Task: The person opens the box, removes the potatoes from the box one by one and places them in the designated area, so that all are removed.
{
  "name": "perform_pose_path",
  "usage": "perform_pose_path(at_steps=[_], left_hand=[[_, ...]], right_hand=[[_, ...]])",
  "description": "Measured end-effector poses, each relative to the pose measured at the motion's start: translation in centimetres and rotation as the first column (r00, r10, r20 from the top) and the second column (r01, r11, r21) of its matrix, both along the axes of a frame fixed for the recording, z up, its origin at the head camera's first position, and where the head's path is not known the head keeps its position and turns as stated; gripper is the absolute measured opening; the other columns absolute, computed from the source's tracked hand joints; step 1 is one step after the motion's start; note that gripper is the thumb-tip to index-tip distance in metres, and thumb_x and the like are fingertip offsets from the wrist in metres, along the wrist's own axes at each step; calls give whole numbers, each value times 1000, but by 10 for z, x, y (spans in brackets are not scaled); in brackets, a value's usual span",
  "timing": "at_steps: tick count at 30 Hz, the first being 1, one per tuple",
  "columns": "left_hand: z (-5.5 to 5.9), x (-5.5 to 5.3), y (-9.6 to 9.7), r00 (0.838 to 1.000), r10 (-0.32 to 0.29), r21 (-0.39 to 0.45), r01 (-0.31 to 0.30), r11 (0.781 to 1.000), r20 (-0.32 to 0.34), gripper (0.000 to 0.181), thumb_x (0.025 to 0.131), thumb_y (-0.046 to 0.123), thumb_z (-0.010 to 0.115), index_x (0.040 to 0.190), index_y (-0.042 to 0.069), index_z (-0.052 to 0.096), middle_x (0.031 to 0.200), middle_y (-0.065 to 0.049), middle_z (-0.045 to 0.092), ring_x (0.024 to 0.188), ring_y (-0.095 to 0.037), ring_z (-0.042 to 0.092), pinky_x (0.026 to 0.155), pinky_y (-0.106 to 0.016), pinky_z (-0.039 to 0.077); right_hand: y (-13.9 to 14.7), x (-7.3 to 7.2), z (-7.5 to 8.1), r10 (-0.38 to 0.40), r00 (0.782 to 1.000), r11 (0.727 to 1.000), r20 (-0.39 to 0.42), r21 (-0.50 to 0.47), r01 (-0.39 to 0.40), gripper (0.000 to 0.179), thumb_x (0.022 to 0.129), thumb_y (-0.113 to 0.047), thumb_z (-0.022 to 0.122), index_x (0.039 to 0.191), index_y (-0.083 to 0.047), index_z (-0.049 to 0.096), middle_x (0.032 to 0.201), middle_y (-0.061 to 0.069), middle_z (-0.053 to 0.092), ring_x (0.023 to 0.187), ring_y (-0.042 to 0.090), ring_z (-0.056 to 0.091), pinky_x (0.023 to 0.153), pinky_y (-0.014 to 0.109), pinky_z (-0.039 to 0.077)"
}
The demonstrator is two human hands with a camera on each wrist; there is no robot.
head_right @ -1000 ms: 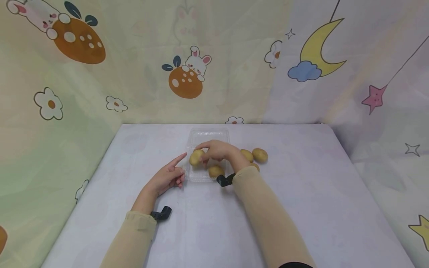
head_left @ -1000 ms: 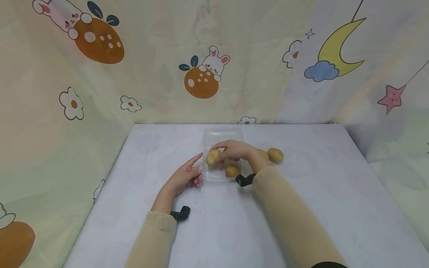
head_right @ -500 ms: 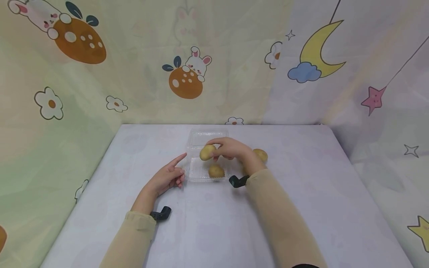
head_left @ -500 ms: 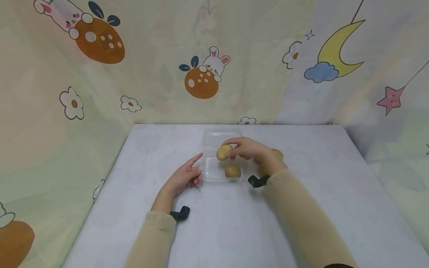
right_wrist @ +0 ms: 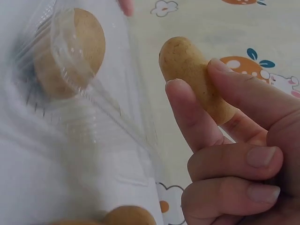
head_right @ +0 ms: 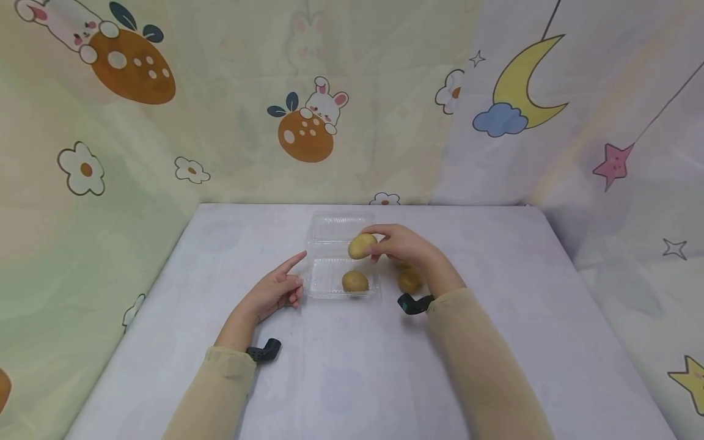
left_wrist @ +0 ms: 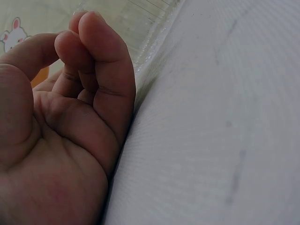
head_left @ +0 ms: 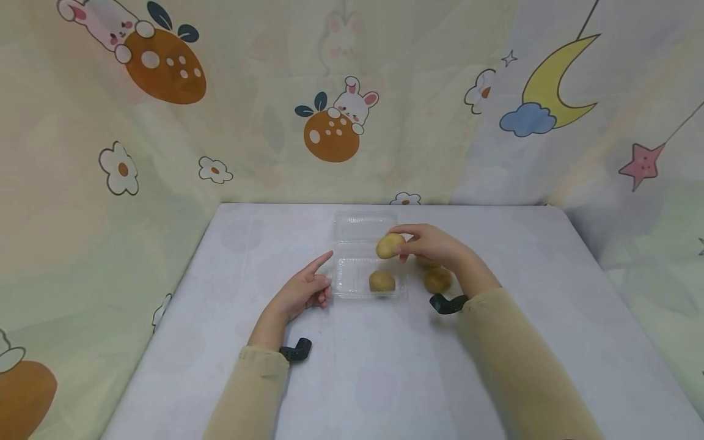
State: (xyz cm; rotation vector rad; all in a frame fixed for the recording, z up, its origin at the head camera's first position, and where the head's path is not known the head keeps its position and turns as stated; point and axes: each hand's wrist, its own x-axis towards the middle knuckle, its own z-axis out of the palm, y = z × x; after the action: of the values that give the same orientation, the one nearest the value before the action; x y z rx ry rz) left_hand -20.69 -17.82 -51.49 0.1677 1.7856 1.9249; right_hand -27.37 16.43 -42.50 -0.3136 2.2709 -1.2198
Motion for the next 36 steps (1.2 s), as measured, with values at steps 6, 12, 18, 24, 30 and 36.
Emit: perform_pose_path(at_steps=[6,12,18,24,30,36], left_hand=[[0,-1,1,1000,-3,-6,3,1000,-6,66,98,13,56,153,40,30,73,-6,57,61,-16,49,63,-33,54],[0,-1,1,1000,-3,-11,3,1000,2,68,99,13,56,155,39,28,74,-6,58,61,-16,49,63,-33,54],[14,5,3,1000,-19,-16,19,1000,9,69,100,11,54,156,36,25,74,-6,58,62,-15,49,64,-31,54],[15,6,4,1000,-5,-23,5,1000,17,67,99,10,55,153,40,29,74,-6,58,61,-15,50,63,-31,54],[15,6,4,1000,-2,-17,3,1000,25,66,99,10,55,152,41,31,73,-5,58,61,-15,50,63,-31,54],[16,6,5,1000,-9,-19,9,1000,28,68,99,9,55,155,36,27,72,-5,59,61,-15,51,63,-31,54]], right_hand=[[26,8,-2,-52,998,998,-42,41,54,63,82,-51,76,138,-36,53,101,14,74,76,25,61,65,30,44],[54,21,-5,-118,991,993,-65,12,119,62,79,-56,75,135,-37,55,100,10,71,54,20,40,48,27,33],[81,38,-11,-168,983,985,-77,-57,163,58,84,-49,74,136,-30,55,87,5,66,46,13,28,42,28,26],[105,52,-20,-187,975,976,-118,-133,171,54,91,-38,70,138,-20,53,89,17,70,44,11,29,39,29,24],[125,59,-33,-198,971,973,-137,-151,177,52,95,-35,65,141,-15,49,86,12,71,43,10,31,38,30,27],[143,66,-44,-226,964,968,-141,-143,206,51,96,-35,63,140,-13,50,82,4,71,43,8,32,37,30,28]])
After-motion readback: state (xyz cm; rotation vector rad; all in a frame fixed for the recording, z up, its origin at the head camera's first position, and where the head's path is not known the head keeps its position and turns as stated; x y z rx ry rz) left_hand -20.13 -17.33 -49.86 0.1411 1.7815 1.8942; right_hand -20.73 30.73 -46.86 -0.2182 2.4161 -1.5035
